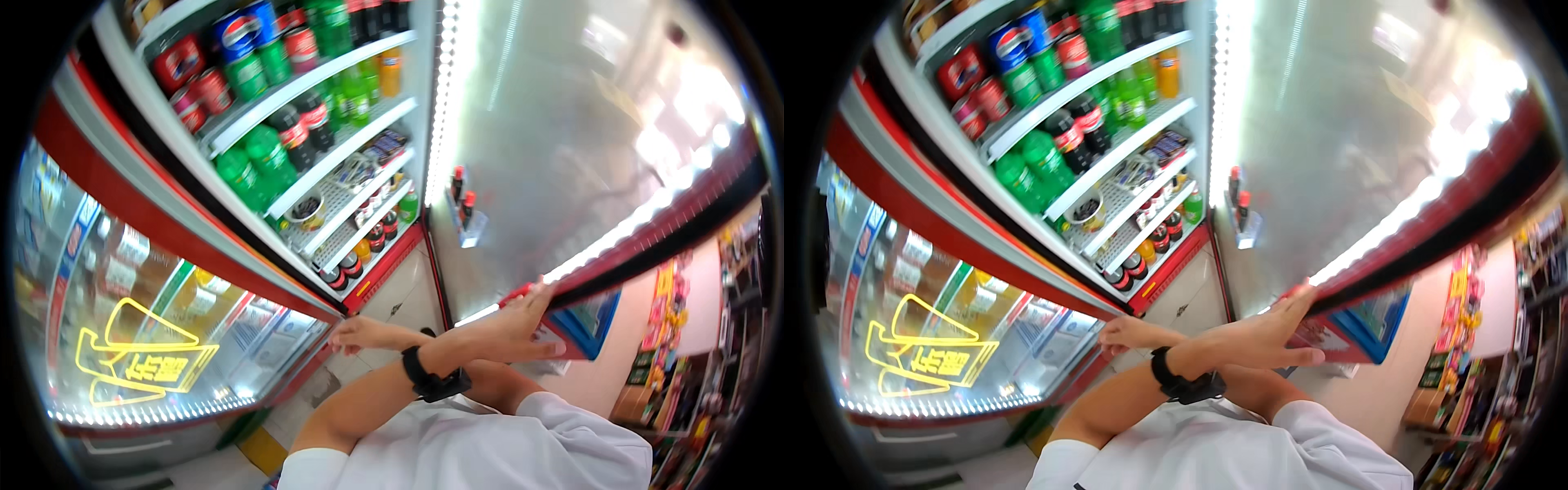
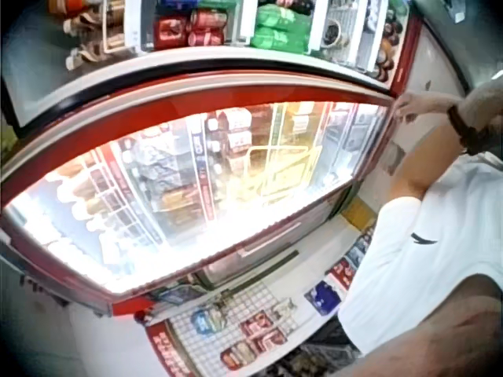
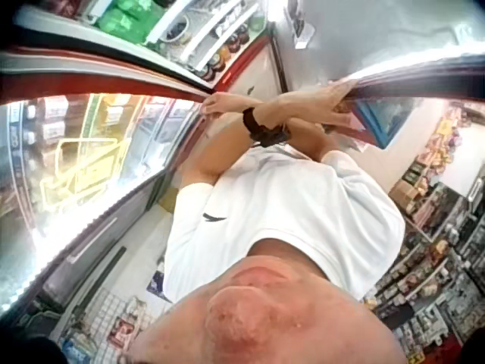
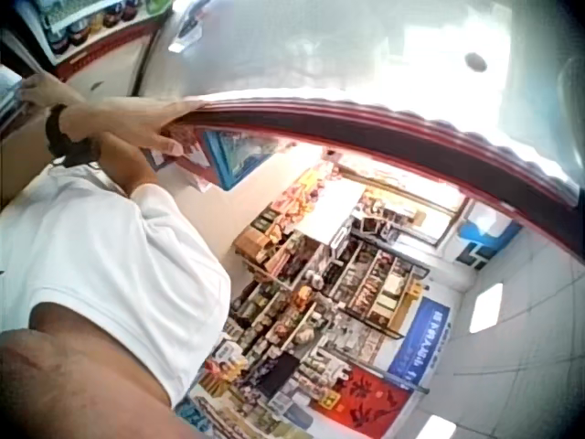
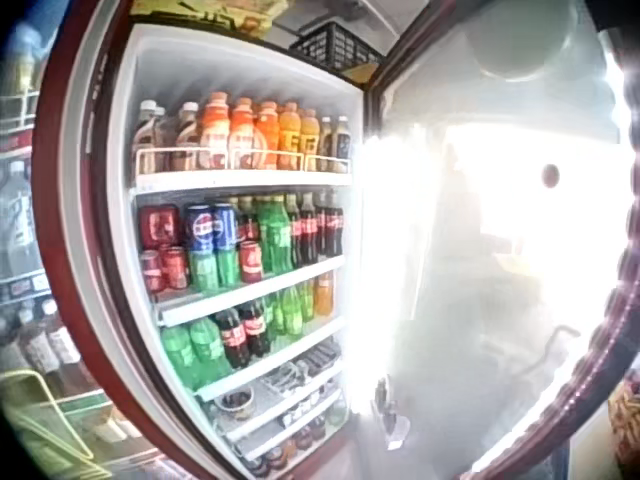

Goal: The person takes bags of produce and other items from refrigerators and places them into cardboard boxes and onto a display table at the front of a small grocery store.

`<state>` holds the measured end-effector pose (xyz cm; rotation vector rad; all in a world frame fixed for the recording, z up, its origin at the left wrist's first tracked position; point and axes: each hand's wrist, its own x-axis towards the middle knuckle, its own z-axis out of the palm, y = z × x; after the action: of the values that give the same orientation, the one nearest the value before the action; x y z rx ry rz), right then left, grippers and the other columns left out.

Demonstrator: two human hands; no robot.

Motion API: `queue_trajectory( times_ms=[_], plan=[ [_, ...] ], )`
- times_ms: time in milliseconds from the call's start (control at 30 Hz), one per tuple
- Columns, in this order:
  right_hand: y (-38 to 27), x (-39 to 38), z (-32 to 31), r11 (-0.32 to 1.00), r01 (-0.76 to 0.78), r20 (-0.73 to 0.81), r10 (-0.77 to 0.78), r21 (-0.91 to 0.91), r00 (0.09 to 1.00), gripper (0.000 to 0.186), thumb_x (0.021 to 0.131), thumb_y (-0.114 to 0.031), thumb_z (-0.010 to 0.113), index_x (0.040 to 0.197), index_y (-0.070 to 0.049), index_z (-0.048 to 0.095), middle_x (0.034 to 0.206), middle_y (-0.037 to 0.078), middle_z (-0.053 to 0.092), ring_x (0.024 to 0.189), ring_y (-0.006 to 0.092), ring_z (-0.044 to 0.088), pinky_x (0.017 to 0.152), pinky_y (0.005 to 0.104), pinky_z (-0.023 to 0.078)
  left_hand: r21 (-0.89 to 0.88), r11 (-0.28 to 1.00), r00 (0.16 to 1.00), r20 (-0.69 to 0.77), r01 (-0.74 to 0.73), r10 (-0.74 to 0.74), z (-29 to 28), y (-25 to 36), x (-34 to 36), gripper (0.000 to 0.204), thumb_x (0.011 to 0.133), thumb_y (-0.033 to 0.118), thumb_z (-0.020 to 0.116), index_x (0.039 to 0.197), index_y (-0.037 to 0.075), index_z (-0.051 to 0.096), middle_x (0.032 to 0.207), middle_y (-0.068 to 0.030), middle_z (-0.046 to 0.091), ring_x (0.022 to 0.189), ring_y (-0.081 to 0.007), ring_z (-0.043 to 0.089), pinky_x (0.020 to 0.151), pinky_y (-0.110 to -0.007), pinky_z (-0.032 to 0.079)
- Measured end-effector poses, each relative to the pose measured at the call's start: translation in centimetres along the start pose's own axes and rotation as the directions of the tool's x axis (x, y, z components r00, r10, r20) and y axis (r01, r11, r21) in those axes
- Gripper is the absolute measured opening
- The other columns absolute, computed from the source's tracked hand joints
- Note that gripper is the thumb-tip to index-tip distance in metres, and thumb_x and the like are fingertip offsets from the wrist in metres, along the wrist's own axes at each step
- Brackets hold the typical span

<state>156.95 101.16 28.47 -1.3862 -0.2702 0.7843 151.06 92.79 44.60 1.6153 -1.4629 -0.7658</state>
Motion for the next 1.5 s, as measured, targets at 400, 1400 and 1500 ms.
queue_trajectory(
  times_ms=[400,1400,1500],
  plan=[
    [7.5,25.1,-32.0,0.970,0.231,-0.750,-0.205,-0.071,0.629,0.025,0.081,-0.021,0.057,0.093,-0.001,0.065,0.073,0.006,0.063,0.063,0.0121,0.058,0.060,0.0267,0.047,-0.794,0.603,0.322,-0.594,-0.083,-0.738,-3.7,-28.9,-21.4,0.053,0.084,0.022,0.057,0.127,-0.003,0.037,0.120,-0.0186,0.051,0.112,-0.0272,0.050,0.098,-0.038,0.037],
    [-3.0,45.8,-47.9,0.632,0.433,-0.576,-0.772,-0.643,0.270,0.024,0.083,-0.021,0.056,0.097,-0.003,0.063,0.094,0.013,0.064,0.087,0.0254,0.063,0.077,0.0365,0.050,-0.676,0.705,0.001,-0.722,-0.215,-0.692,-18.2,-55.8,-8.6,0.065,0.089,0.018,0.044,0.141,0.005,0.006,0.134,-0.0255,0.036,0.112,-0.0337,0.050,0.096,-0.041,0.038],
    [-2.1,41.4,-47.7,0.671,0.673,-0.695,-0.643,-0.311,0.321,0.025,0.086,-0.020,0.052,0.097,0.000,0.062,0.093,0.014,0.064,0.086,0.0253,0.063,0.078,0.0364,0.050,-0.615,0.732,0.073,-0.778,-0.295,-0.624,-19.7,-56.5,-7.5,0.064,0.090,0.017,0.041,0.141,0.006,0.003,0.139,-0.0262,0.029,0.120,-0.0365,0.043,0.101,-0.044,0.034]
  ],
)
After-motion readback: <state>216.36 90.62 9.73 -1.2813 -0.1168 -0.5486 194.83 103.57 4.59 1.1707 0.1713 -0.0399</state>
